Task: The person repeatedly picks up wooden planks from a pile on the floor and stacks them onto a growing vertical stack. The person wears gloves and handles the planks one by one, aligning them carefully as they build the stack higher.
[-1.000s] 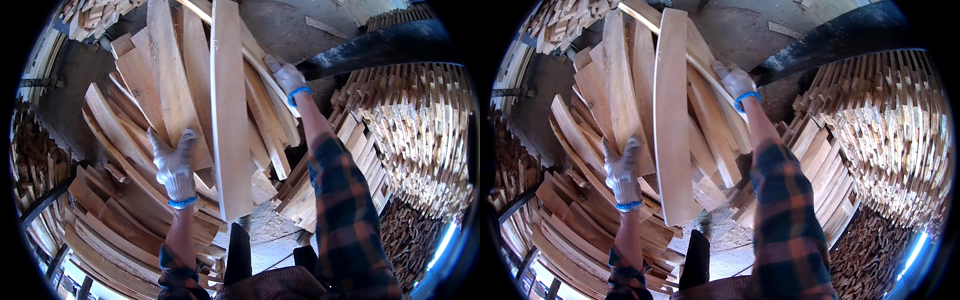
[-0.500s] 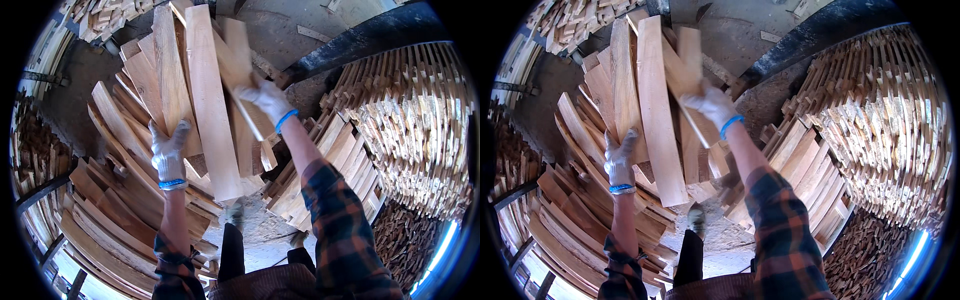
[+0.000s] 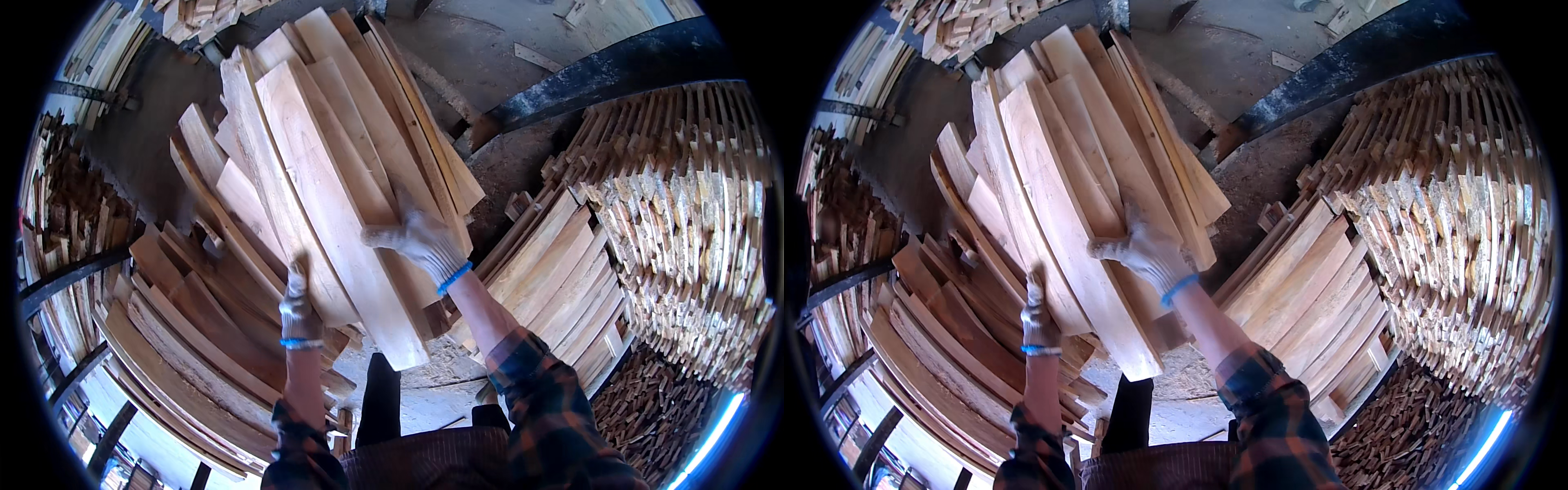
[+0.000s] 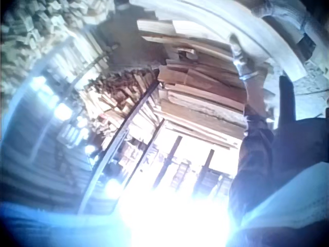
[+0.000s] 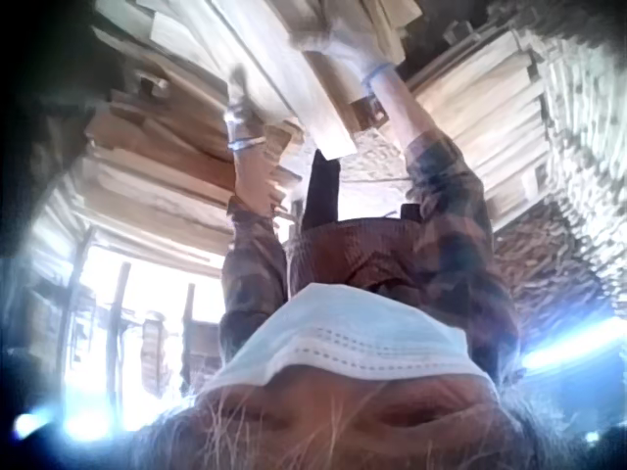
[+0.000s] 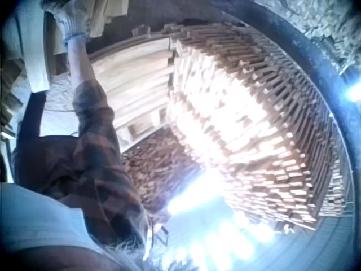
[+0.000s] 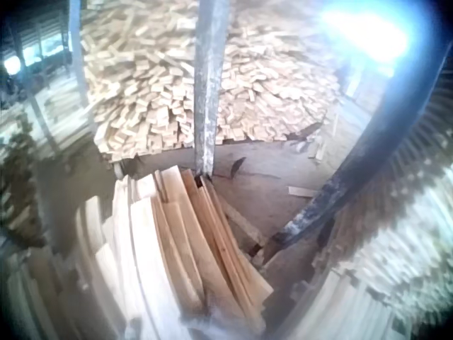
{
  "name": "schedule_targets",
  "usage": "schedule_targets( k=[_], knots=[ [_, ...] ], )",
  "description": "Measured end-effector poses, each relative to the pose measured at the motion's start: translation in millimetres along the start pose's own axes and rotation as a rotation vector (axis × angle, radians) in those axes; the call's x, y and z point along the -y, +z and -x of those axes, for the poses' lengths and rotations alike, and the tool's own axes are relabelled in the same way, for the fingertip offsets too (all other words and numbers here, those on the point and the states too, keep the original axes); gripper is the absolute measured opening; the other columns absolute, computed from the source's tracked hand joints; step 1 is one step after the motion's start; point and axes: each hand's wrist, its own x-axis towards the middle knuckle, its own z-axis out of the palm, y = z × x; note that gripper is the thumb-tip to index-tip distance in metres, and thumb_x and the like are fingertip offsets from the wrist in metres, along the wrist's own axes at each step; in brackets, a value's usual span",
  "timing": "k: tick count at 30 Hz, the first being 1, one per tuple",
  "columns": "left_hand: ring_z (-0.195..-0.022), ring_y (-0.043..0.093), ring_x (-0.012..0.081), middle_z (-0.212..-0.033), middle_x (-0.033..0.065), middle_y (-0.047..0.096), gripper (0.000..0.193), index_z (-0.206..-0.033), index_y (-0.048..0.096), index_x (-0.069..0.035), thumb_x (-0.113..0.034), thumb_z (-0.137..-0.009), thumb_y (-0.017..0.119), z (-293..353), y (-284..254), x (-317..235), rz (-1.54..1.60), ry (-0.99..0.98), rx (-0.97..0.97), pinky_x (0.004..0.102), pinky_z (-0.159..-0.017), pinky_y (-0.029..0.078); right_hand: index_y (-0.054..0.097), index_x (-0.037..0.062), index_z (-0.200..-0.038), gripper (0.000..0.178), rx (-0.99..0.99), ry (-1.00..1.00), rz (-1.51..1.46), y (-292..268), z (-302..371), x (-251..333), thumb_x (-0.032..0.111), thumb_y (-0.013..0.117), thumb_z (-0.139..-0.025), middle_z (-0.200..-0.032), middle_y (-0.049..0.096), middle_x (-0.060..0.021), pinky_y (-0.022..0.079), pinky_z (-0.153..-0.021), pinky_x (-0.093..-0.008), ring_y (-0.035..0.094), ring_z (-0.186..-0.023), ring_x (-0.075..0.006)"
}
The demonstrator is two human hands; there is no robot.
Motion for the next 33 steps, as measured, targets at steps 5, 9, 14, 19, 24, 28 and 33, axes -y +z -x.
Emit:
schedule_targets(
  k=[5, 9, 14, 19, 24, 28, 33],
  knots=[
    [-0.100, 0.062, 0.0204, -0.120, 0.0084, 0.061, 0.065, -0.133, 0.050, -0.008, -0.052, -0.086, 0.064, 11, 21, 3, -0.220, 0.200, -0.179, 0.0343, -0.086, 0.054, 0.009, -0.0026, -0.148, 0.124, 0.036, 0.006, 0.196, 3, 13, 12, 0.045, 0.085, -0.062, -0.144, 0.035, -0.0293, 0.035, -0.108, -0.0389, 0.038, -0.133, -0.0382],
    [-0.093, 0.061, 0.0167, -0.109, 0.0061, 0.061, 0.056, -0.131, 0.049, -0.009, -0.043, -0.089, 0.065, 62, 4, 16, -0.389, 0.176, -0.158, 0.0306, -0.080, 0.054, 0.013, -0.0038, -0.148, 0.121, 0.102, -0.116, -0.424, -1, 50, -50, 0.043, 0.086, -0.063, -0.142, 0.039, -0.0272, 0.036, -0.106, -0.0381, 0.041, -0.132, -0.0345],
    [-0.098, 0.060, 0.0142, -0.109, 0.0056, 0.062, 0.046, -0.127, 0.053, -0.007, -0.030, -0.089, 0.067, 108, 6, 41, -0.141, 0.041, -0.147, 0.0319, -0.086, 0.050, 0.018, -0.0024, -0.147, 0.123, 0.243, 0.178, -0.608, -12, 111, -44, 0.049, 0.086, -0.059, -0.140, 0.043, -0.0238, 0.036, -0.106, -0.0392, 0.043, -0.130, -0.0335],
    [-0.102, 0.060, 0.0147, -0.113, 0.0037, 0.063, 0.039, -0.119, 0.060, -0.003, -0.028, -0.088, 0.067, 95, 19, 74, 0.136, -0.022, -0.080, 0.0337, -0.090, 0.050, 0.022, 0.0017, -0.147, 0.114, 0.077, -0.058, -0.002, 0, 109, -85, 0.048, 0.082, -0.061, -0.132, 0.049, -0.0281, 0.039, -0.101, -0.0442, 0.049, -0.123, -0.0387],
    [-0.102, 0.062, 0.0245, -0.121, 0.0107, 0.060, 0.061, -0.129, 0.054, -0.007, -0.050, -0.087, 0.063, 108, -2, 78, 0.011, 0.017, -0.070, 0.0396, -0.091, 0.051, 0.030, 0.0026, -0.144, 0.101, 0.151, 0.010, -0.171, 3, 123, -85, 0.043, 0.079, -0.065, -0.127, 0.051, -0.0285, 0.041, -0.099, -0.0441, 0.051, -0.118, -0.0413],
    [-0.103, 0.060, 0.0251, -0.118, 0.0086, 0.062, 0.055, -0.127, 0.055, -0.006, -0.043, -0.087, 0.066, 135, -62, 117, 0.117, -0.051, -0.083, 0.0392, -0.092, 0.050, 0.033, 0.0028, -0.144, 0.086, 0.113, -0.066, -0.094, 7, 169, -102, 0.032, 0.073, -0.073, -0.134, 0.047, -0.0267, 0.038, -0.102, -0.0392, 0.047, -0.124, -0.0346],
    [-0.116, 0.054, 0.0205, -0.124, 0.0056, 0.059, 0.055, -0.130, 0.054, -0.007, -0.043, -0.089, 0.063, 157, -46, 141, 0.105, -0.033, -0.079, 0.0375, -0.099, 0.045, 0.016, 0.0012, -0.151, 0.113, 0.255, 0.204, -0.611, -5, 200, -115, 0.050, 0.076, -0.069, -0.152, 0.031, -0.0148, 0.027, -0.111, -0.0335, 0.028, -0.139, -0.0232]
  ],
)
